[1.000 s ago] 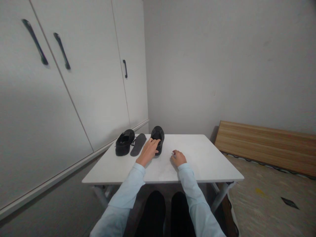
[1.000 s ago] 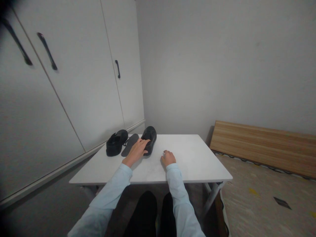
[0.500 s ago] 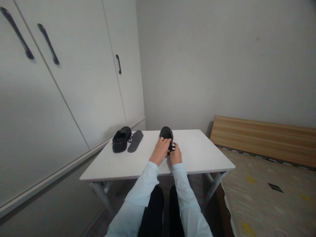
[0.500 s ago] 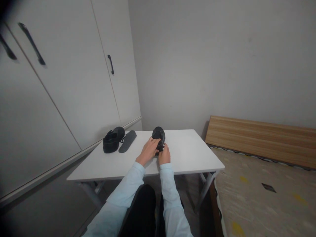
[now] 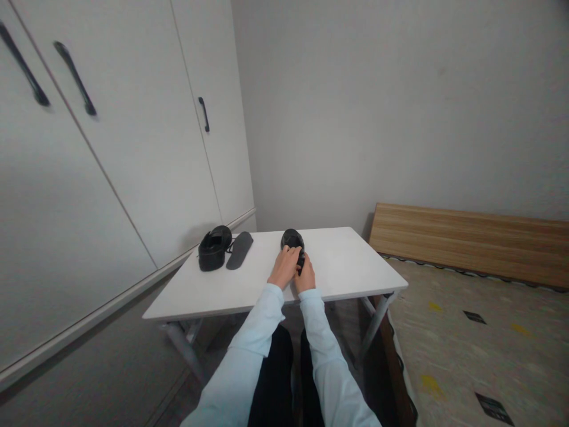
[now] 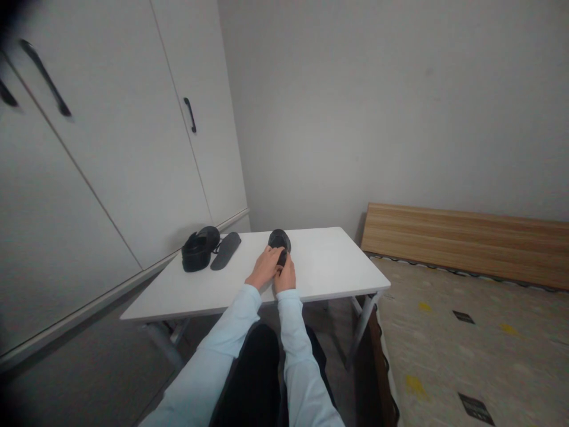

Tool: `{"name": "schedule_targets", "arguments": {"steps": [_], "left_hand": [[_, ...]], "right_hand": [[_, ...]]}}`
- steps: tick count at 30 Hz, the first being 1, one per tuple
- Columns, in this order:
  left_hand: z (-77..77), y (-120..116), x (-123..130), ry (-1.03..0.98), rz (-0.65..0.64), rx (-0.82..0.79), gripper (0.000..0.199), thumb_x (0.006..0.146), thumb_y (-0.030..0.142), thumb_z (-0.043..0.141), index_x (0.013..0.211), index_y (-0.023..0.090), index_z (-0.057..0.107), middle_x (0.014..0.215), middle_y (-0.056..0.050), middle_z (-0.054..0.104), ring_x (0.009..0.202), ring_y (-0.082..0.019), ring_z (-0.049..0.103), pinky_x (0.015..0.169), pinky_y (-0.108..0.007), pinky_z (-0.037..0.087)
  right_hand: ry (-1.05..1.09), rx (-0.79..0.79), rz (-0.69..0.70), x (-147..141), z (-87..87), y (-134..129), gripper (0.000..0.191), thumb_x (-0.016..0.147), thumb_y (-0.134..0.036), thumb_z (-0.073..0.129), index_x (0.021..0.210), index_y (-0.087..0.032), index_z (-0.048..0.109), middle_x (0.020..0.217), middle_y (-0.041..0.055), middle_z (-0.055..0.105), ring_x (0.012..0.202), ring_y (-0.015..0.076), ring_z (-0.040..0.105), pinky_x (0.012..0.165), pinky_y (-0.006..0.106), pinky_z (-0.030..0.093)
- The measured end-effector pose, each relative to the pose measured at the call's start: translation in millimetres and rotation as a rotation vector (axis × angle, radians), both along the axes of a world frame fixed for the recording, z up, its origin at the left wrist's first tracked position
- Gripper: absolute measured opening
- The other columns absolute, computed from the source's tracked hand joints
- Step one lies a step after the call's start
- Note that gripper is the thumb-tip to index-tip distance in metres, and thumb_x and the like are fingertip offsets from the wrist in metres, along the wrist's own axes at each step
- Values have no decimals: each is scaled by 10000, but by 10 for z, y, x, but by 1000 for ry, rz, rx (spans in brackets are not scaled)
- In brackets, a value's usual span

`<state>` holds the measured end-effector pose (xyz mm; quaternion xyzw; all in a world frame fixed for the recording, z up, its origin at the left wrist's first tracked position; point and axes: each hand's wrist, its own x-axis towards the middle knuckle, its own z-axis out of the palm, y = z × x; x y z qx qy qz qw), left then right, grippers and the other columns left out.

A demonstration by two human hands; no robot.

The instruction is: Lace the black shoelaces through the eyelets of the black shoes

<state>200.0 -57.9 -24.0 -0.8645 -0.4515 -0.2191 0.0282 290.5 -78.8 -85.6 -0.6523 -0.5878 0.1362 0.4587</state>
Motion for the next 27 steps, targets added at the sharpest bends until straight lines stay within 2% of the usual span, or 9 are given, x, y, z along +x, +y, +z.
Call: {"name": "schedule_targets", "arguments": {"steps": [3, 6, 9, 12, 15, 23, 27], "left_hand": [[12, -6, -4, 23, 2, 11, 521, 762, 87, 589, 1265, 134, 464, 1122, -124, 603, 1094, -273, 482, 924, -386, 432], [32, -28, -8, 32, -11, 3, 510, 773, 81, 575, 1269, 115, 464, 1118, -135, 604, 1095, -267, 491, 945, -388, 430], [43, -70, -35, -28, -33, -32, 554, 794, 85, 546, 1329, 122, 410, 1183, -149, 574, 1156, -255, 482, 977, -387, 421], [53, -115, -93, -127, -56, -65, 639, 796, 77, 528, 1397, 153, 322, 1318, -154, 498, 1240, -234, 456, 1022, -371, 402], [58, -142, -162, -170, -74, -76, 657, 802, 95, 541, 1411, 138, 299, 1405, -176, 435, 1297, -240, 429, 1068, -378, 367], [-22, -135, -343, -198, -94, -56, 600, 856, 154, 496, 1421, 137, 297, 1449, -186, 402, 1329, -240, 410, 1082, -413, 351], [-78, -130, -452, -211, -56, -49, 611, 866, 221, 527, 1423, 138, 290, 1438, -182, 420, 1319, -257, 422, 1071, -408, 359]], "right_hand": [[-22, 60, 34, -38, 1, -31, 750, 743, -60, 448, 1453, -66, 207, 1369, 194, 466, 1261, 234, 470, 1050, 342, 380], [-32, 98, 25, -85, 13, -46, 745, 760, -51, 423, 1468, -97, 194, 1389, 189, 440, 1265, 233, 463, 1038, 356, 392], [-45, 105, 9, -137, 32, -68, 727, 785, -78, 432, 1472, -104, 196, 1397, 197, 427, 1274, 248, 448, 1044, 382, 380], [-64, 73, -24, -192, 51, -111, 725, 809, -106, 435, 1483, -102, 169, 1413, 213, 404, 1290, 269, 429, 1050, 410, 369], [-99, 49, -85, -258, 65, -163, 718, 834, -113, 410, 1496, -130, 135, 1464, 211, 334, 1326, 278, 388, 1045, 425, 370], [-232, -45, -97, -400, 159, -342, 694, 857, -136, 421, 1496, -225, 167, 1522, 171, 233, 1360, 308, 316, 1027, 483, 362], [-232, -105, -106, -427, 210, -433, 740, 836, -151, 467, 1496, -269, 152, 1537, 146, 209, 1354, 328, 308, 1022, 513, 347]]}}
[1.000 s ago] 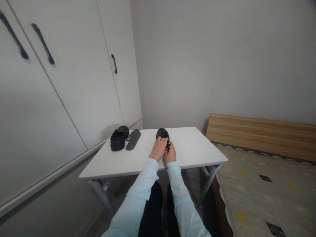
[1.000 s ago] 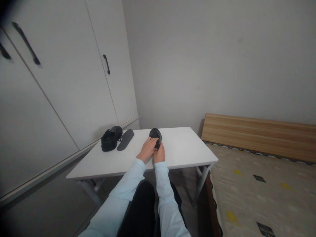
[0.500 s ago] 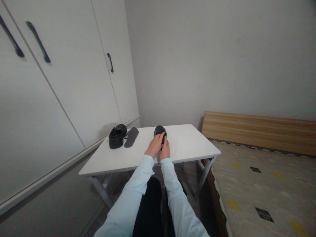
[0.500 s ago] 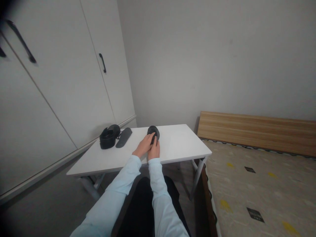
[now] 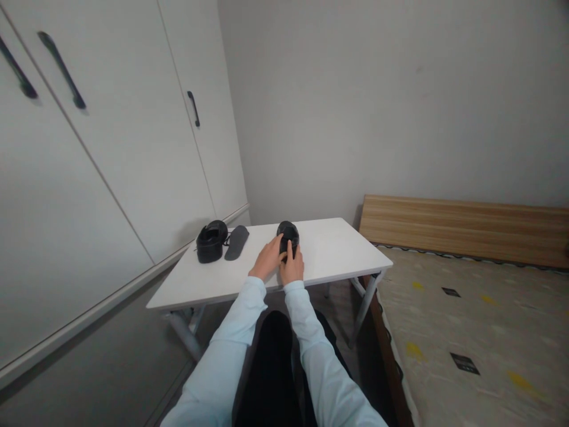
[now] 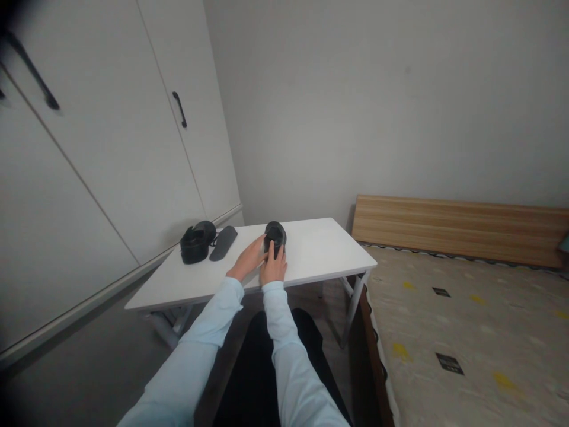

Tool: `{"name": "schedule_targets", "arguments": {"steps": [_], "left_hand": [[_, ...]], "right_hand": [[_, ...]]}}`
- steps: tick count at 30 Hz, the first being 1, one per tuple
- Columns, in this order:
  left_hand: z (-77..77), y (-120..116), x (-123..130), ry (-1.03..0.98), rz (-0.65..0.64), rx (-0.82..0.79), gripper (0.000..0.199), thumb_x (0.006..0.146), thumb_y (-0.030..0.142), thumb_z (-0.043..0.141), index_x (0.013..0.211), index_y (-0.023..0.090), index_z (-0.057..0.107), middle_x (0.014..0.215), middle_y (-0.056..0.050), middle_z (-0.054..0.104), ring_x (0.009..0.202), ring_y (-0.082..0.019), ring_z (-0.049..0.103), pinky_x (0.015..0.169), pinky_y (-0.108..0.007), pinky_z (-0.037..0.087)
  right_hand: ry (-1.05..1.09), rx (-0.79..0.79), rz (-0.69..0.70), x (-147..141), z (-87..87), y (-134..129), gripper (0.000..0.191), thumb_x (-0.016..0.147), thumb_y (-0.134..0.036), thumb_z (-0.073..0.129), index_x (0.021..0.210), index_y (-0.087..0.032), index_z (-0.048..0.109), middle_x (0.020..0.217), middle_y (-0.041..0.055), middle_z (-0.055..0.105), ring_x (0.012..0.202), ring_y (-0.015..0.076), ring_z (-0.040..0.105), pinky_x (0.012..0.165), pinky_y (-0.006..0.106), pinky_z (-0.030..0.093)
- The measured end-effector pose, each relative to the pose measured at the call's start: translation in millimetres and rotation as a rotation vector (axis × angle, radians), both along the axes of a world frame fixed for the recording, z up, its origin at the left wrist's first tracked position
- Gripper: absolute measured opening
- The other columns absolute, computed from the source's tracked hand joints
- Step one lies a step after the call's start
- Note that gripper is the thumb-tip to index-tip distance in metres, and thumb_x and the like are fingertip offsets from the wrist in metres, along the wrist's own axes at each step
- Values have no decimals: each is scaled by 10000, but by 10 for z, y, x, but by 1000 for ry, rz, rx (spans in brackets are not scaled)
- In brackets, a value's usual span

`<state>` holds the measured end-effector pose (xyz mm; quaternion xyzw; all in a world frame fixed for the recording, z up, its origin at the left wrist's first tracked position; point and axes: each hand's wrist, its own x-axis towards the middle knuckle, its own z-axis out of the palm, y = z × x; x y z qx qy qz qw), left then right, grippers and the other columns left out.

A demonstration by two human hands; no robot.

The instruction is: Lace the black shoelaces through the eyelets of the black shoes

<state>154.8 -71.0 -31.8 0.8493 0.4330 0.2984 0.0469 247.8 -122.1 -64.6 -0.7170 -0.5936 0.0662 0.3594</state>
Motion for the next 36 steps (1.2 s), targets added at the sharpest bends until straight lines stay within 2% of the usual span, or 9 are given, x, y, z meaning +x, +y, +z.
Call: {"name": "schedule_targets", "arguments": {"steps": [3, 10, 13, 17, 20, 24, 28, 32, 36], "left_hand": [[-54, 22, -116, 28, 94, 3, 588, 894, 275, 506, 1420, 126, 290, 1428, -195, 427, 1320, -276, 418, 1062, -420, 359], [-161, 164, -593, 165, 441, -70, 547, 944, 338, 377, 1396, 36, 318, 1399, -259, 434, 1336, -338, 373, 1036, -523, 355], [-179, 219, -829, 189, 559, -130, 562, 932, 348, 380, 1392, 29, 334, 1438, -257, 383, 1352, -361, 333, 1049, -555, 328], [-223, 264, -1060, 165, 648, -183, 635, 925, 405, 356, 1431, 30, 272, 1492, -249, 292, 1378, -384, 267, 1039, -595, 320], [-287, 279, -1146, 152, 695, -191, 680, 921, 449, 330, 1453, 37, 229, 1510, -251, 248, 1389, -389, 239, 1039, -605, 314], [-370, 271, -1174, 166, 723, -177, 674, 923, 452, 301, 1448, 34, 244, 1495, -257, 279, 1388, -380, 243, 1042, -621, 296], [-403, 238, -1158, 222, 703, -173, 602, 917, 435, 312, 1374, 53, 401, 1479, -236, 328, 1393, -396, 214, 1032, -631, 300], [-416, 199, -1139, 288, 680, -231, 508, 910, 402, 334, 1243, 83, 546, 1409, -218, 441, 1389, -397, 222, 1019, -634, 306], [-409, 181, -1127, 319, 683, -276, 475, 914, 387, 322, 1220, 112, 562, 1338, -192, 528, 1332, -376, 347, 1008, -609, 323]], "right_hand": [[-1, -12, 2, -13, 17, -26, 773, 825, -153, 481, 1499, -282, 124, 1544, 142, 203, 1354, 346, 289, 1016, 549, 334], [-32, -45, -4, -15, 17, -37, 782, 824, -158, 476, 1501, -284, 105, 1550, 141, 187, 1352, 347, 277, 1011, 569, 331], [-26, -46, -1, -14, 11, -48, 783, 821, -158, 480, 1500, -285, 113, 1546, 141, 200, 1347, 344, 279, 1009, 574, 330], [-29, -50, -7, -17, 16, -51, 791, 810, -157, 491, 1499, -283, 123, 1544, 137, 208, 1347, 340, 277, 1011, 578, 322], [-28, -53, -8, -19, 27, -47, 808, 801, -156, 499, 1498, -294, 114, 1545, 130, 207, 1350, 334, 273, 1013, 582, 316], [-28, -72, 0, -19, 40, -47, 809, 807, -157, 491, 1502, -279, 95, 1552, 141, 184, 1359, 336, 260, 1017, 580, 313], [-22, -73, 1, -22, 49, -57, 810, 810, -163, 497, 1502, -284, 92, 1554, 138, 185, 1359, 335, 263, 1022, 587, 305], [-26, -87, -5, -29, 66, -71, 812, 813, -171, 500, 1501, -288, 85, 1557, 128, 184, 1369, 323, 256, 1032, 581, 299], [-46, -110, -10, -34, 89, -90, 806, 823, -188, 497, 1501, -290, 74, 1562, 118, 174, 1376, 304, 250, 1040, 562, 308]]}}
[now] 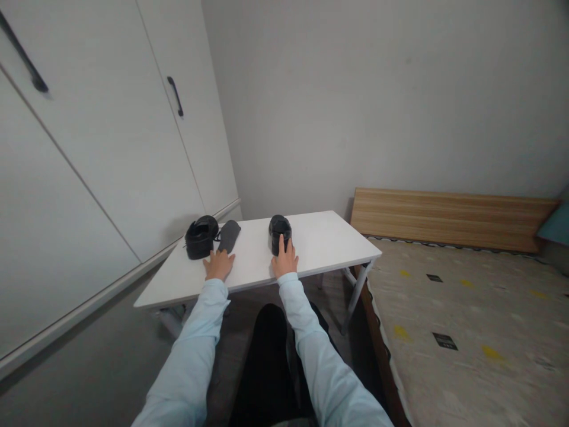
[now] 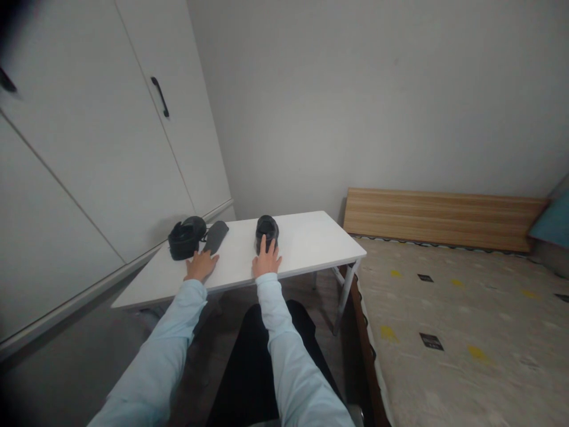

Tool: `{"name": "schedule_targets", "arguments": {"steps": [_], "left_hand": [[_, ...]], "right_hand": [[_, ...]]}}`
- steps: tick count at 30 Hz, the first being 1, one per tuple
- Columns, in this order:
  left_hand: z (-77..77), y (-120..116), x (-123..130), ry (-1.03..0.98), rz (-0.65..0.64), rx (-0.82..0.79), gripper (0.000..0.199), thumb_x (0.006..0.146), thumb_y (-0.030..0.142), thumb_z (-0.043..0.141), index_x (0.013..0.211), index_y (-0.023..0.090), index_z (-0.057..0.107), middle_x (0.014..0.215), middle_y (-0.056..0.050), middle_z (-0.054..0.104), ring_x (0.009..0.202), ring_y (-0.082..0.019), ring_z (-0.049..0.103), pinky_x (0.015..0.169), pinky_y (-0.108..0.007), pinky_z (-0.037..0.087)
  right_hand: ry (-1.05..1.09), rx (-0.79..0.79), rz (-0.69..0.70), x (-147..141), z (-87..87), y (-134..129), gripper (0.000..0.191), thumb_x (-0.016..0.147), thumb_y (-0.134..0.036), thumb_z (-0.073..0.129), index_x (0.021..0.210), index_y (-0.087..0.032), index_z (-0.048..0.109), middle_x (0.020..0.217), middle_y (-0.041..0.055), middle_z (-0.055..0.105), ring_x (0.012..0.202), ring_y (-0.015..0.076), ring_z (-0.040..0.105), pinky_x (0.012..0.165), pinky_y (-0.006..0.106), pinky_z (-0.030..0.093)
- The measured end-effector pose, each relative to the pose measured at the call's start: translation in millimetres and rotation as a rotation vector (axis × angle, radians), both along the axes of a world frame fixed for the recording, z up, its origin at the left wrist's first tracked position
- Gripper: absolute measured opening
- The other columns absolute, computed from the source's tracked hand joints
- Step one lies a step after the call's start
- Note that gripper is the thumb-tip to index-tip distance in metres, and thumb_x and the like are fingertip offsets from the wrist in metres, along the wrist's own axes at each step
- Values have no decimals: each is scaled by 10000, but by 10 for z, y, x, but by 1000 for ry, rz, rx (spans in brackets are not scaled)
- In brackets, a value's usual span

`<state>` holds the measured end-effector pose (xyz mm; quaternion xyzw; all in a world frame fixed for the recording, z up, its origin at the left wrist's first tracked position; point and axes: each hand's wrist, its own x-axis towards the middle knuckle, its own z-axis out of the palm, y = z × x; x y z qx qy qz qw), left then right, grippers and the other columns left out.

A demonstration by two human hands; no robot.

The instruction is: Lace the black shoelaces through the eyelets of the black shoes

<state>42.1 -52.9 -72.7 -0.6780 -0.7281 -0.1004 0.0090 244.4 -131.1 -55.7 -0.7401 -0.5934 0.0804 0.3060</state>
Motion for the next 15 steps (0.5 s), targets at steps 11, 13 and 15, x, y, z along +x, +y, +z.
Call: {"name": "schedule_targets", "arguments": {"steps": [11, 13, 15], "left_hand": [[196, 35, -1, 211, -100, 34, 312, 876, 281, 449, 1083, 134, 631, 1011, -191, 681, 992, -332, 636, 800, -439, 475], [227, 35, 6, 263, -183, 25, 307, 884, 266, 440, 1056, 120, 647, 1007, -200, 678, 975, -335, 641, 780, -428, 485], [256, 35, 11, 286, -254, 13, 301, 890, 229, 418, 1006, 106, 667, 988, -204, 678, 964, -331, 645, 772, -415, 491]], "right_hand": [[-23, 23, -2, 30, 28, -3, 769, 831, -187, 500, 1498, -268, 125, 1536, 154, 216, 1372, 311, 260, 1015, 556, 343], [-34, 40, 1, 47, 36, 10, 753, 827, -182, 506, 1492, -256, 159, 1531, 162, 219, 1374, 312, 260, 1008, 547, 359], [-45, 62, 4, 70, 49, 23, 731, 824, -176, 510, 1481, -250, 198, 1530, 159, 220, 1373, 314, 263, 1004, 547, 369]]}}
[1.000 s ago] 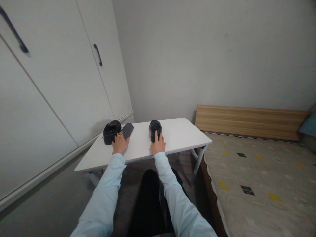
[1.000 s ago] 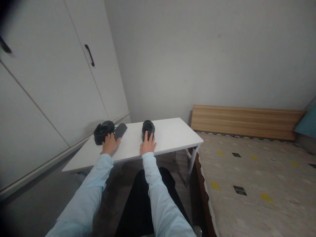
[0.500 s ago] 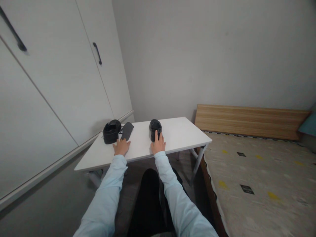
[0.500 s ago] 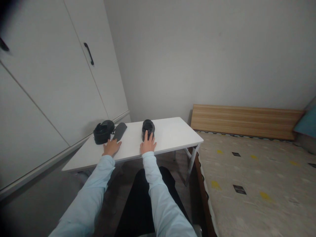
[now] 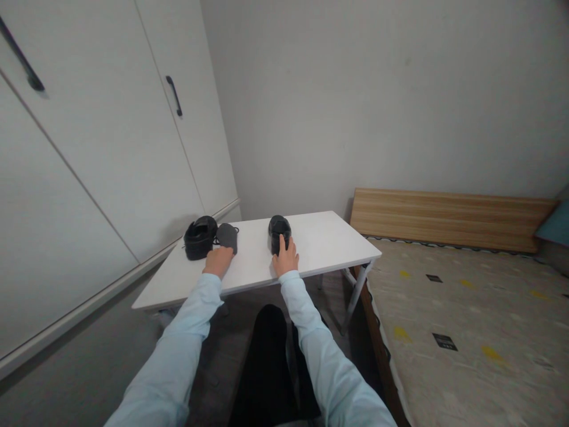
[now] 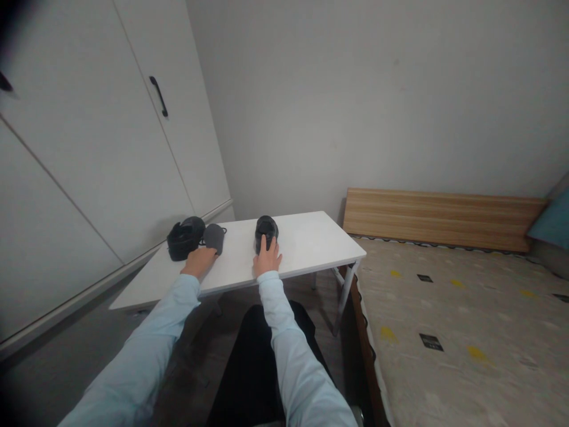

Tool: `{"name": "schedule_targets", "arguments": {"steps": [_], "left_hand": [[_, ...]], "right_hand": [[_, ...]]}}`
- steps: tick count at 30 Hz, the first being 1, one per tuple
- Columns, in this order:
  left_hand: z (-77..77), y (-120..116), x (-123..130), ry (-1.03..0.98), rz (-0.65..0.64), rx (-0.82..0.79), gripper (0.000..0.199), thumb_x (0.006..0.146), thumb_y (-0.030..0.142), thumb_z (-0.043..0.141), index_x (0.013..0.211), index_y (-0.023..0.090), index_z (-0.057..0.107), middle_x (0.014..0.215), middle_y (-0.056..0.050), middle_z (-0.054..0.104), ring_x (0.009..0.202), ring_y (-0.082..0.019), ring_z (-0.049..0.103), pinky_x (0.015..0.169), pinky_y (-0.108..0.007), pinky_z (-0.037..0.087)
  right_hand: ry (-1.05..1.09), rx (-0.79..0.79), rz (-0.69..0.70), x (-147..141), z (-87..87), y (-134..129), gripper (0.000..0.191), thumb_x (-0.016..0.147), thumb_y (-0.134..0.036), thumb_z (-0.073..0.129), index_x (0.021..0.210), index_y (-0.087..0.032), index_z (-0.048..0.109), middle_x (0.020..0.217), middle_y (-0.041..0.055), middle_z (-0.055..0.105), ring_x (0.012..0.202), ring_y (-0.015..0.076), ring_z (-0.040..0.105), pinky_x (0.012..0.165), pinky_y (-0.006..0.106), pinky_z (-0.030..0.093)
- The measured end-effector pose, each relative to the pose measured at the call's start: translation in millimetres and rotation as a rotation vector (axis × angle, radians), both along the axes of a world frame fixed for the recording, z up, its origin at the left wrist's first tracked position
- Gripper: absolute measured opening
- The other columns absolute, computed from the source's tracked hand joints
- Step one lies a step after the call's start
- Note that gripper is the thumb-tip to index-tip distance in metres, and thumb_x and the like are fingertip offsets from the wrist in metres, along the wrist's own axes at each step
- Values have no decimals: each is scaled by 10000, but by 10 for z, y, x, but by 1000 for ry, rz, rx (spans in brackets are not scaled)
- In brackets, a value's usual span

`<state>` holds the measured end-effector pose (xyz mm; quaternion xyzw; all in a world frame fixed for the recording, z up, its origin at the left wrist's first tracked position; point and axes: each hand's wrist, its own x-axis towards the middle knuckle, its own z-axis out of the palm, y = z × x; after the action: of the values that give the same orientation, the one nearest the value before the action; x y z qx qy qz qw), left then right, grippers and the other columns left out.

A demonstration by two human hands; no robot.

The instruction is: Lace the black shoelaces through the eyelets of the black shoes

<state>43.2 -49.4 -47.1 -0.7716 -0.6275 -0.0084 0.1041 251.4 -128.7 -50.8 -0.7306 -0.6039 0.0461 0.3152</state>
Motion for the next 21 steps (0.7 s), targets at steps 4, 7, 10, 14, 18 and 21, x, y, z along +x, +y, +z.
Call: {"name": "schedule_targets", "arguments": {"steps": [4, 7, 10, 14, 18, 21], "left_hand": [[32, -13, 4, 15, -62, 4, 315, 882, 140, 378, 991, 88, 668, 966, -216, 673, 952, -334, 647, 777, -428, 493], [35, -38, 10, 12, -60, 33, 309, 875, 140, 387, 1047, 86, 639, 990, -222, 657, 950, -344, 643, 761, -443, 500], [48, -61, 38, -22, -15, 109, 310, 879, 154, 389, 1100, 94, 599, 1037, -215, 627, 941, -325, 642, 744, -422, 509], [130, -62, 129, -107, 98, 274, 307, 911, 193, 363, 1141, 104, 546, 1073, -186, 582, 902, -281, 643, 703, -356, 508], [252, -46, 285, -146, 100, 388, 296, 929, 179, 325, 1136, 107, 522, 1045, -152, 564, 862, -252, 639, 665, -308, 483], [301, -75, 443, -145, 24, 407, 280, 941, 181, 310, 1114, 115, 521, 1024, -133, 557, 824, -232, 635, 665, -300, 468]], "right_hand": [[-9, 34, 24, 43, 31, 25, 675, 827, -174, 510, 1456, -217, 268, 1532, 159, 226, 1372, 322, 266, 1005, 547, 379], [-19, 43, 38, 57, 57, 44, 646, 829, -172, 504, 1441, -184, 297, 1540, 150, 225, 1369, 323, 270, 1014, 534, 382], [-33, 43, 52, 68, 85, 64, 626, 828, -161, 489, 1429, -166, 315, 1554, 119, 212, 1367, 326, 272, 1024, 529, 382], [-37, 39, 81, 91, 115, 85, 613, 821, -148, 474, 1416, -153, 327, 1566, 78, 197, 1378, 322, 250, 1040, 514, 380], [-42, 43, 91, 103, 112, 88, 614, 810, -142, 468, 1408, -154, 329, 1566, 69, 204, 1380, 311, 249, 1035, 506, 389], [-55, 51, 85, 105, 98, 86, 613, 806, -137, 465, 1403, -173, 331, 1561, 73, 217, 1375, 297, 261, 1022, 505, 400]]}}
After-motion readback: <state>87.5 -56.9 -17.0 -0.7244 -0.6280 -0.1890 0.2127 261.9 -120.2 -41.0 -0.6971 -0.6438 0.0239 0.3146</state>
